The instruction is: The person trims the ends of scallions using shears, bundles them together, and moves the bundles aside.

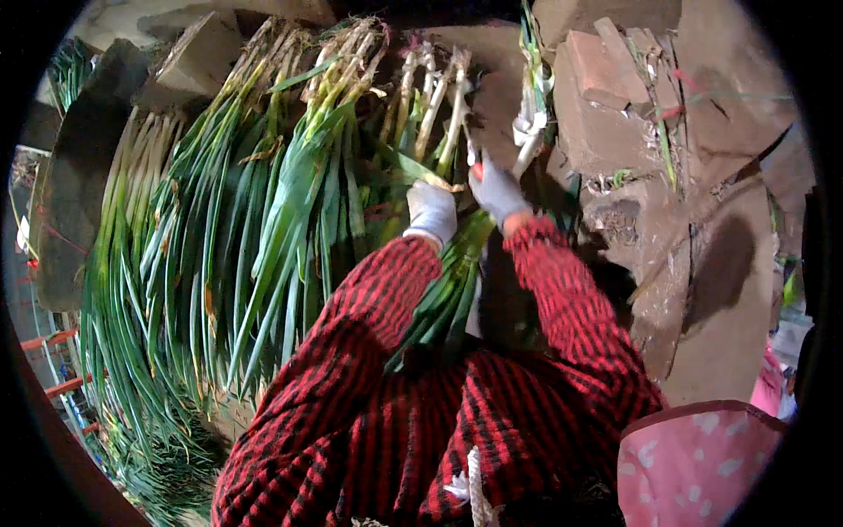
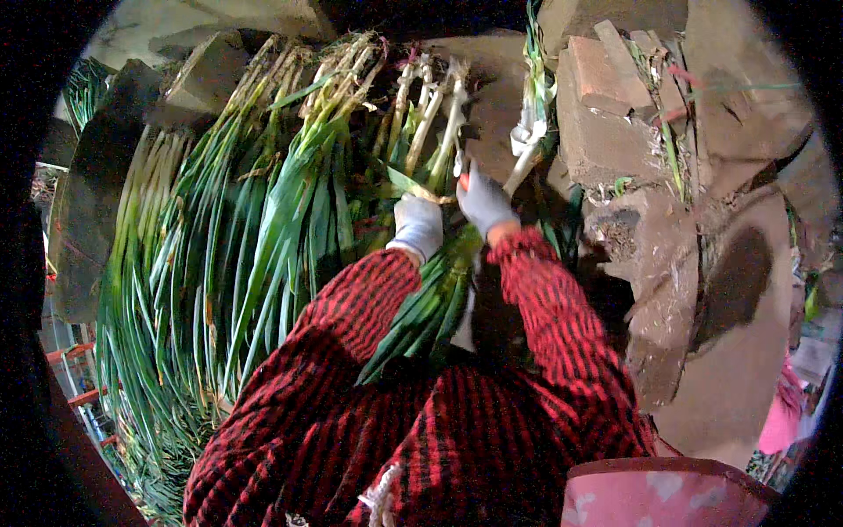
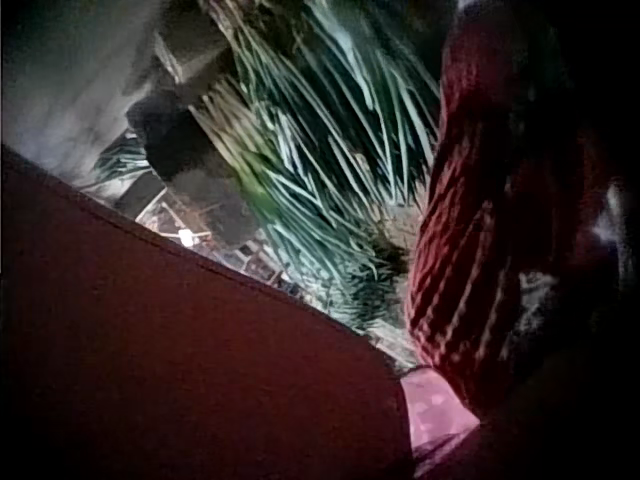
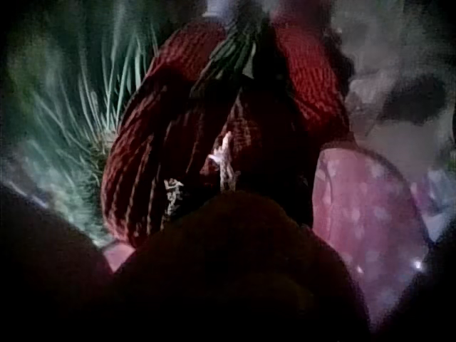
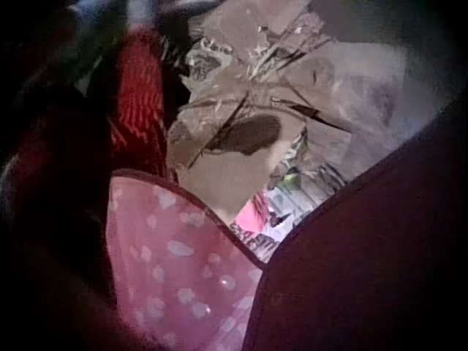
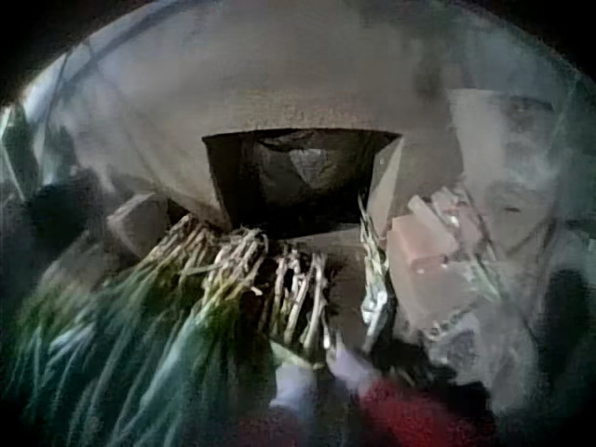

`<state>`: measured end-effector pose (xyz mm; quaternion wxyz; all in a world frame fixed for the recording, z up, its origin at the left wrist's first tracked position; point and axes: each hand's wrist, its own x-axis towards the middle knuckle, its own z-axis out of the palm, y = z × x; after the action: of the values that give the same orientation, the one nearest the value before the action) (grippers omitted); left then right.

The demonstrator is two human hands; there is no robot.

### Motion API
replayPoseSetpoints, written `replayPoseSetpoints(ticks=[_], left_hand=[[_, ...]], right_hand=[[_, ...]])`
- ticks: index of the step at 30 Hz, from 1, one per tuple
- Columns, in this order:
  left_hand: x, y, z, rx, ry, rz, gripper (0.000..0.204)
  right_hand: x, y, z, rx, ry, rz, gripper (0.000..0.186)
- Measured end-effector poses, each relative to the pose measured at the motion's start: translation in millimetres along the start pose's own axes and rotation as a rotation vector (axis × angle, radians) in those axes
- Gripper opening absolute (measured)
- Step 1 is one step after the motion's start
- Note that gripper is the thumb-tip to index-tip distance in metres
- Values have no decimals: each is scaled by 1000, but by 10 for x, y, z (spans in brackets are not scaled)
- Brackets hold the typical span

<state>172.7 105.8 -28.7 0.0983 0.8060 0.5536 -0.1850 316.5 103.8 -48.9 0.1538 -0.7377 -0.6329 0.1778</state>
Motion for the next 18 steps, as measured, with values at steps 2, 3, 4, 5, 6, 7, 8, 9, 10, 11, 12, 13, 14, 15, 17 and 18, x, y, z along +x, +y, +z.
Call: replayPoseSetpoints(ticks=[2,3,4,5,6,7,8,9,10,11,12,13,14,15,17,18], left_hand=[[126,-14,-1,-225,-2,-139,29],[37,-64,-159,-282,6,-118,31],[111,-159,-107,-351,20,-59,34],[168,-285,-62,-426,32,-10,36],[118,-322,-191,-466,-31,-7,42],[31,-370,-300,-623,-17,55,43],[-60,-376,-409,-531,19,62,43],[-130,-375,-467,-439,55,68,42],[-152,-314,-387,-418,56,99,42],[-197,-228,-275,-406,57,123,41],[-319,-106,-196,-530,129,161,37],[-274,-23,90,-434,120,192,32],[-418,103,296,-553,241,261,33],[-540,202,455,-551,334,343,38],[-740,271,527,-382,222,432,40],[-897,192,322,-359,81,384,38]], right_hand=[[-558,-130,-142,35,-93,43,59],[-723,-164,-215,31,-125,73,61],[-841,-151,-266,20,-140,66,61],[-911,-175,-333,43,-143,50,61],[-976,-165,-380,73,-136,55,61],[-1025,-143,-408,103,-130,58,61],[-1005,-152,-378,115,15,54,57],[-993,-125,-395,126,78,60,55],[-978,-94,-426,137,140,65,53],[-955,-137,-500,143,195,63,51],[-939,-156,-566,170,247,38,44],[-873,-115,-531,163,241,4,42],[-868,-178,-567,164,245,-8,42],[-865,-248,-624,161,248,-27,41],[-840,-128,-473,86,149,-21,49],[-903,-181,-481,62,108,-12,51]])
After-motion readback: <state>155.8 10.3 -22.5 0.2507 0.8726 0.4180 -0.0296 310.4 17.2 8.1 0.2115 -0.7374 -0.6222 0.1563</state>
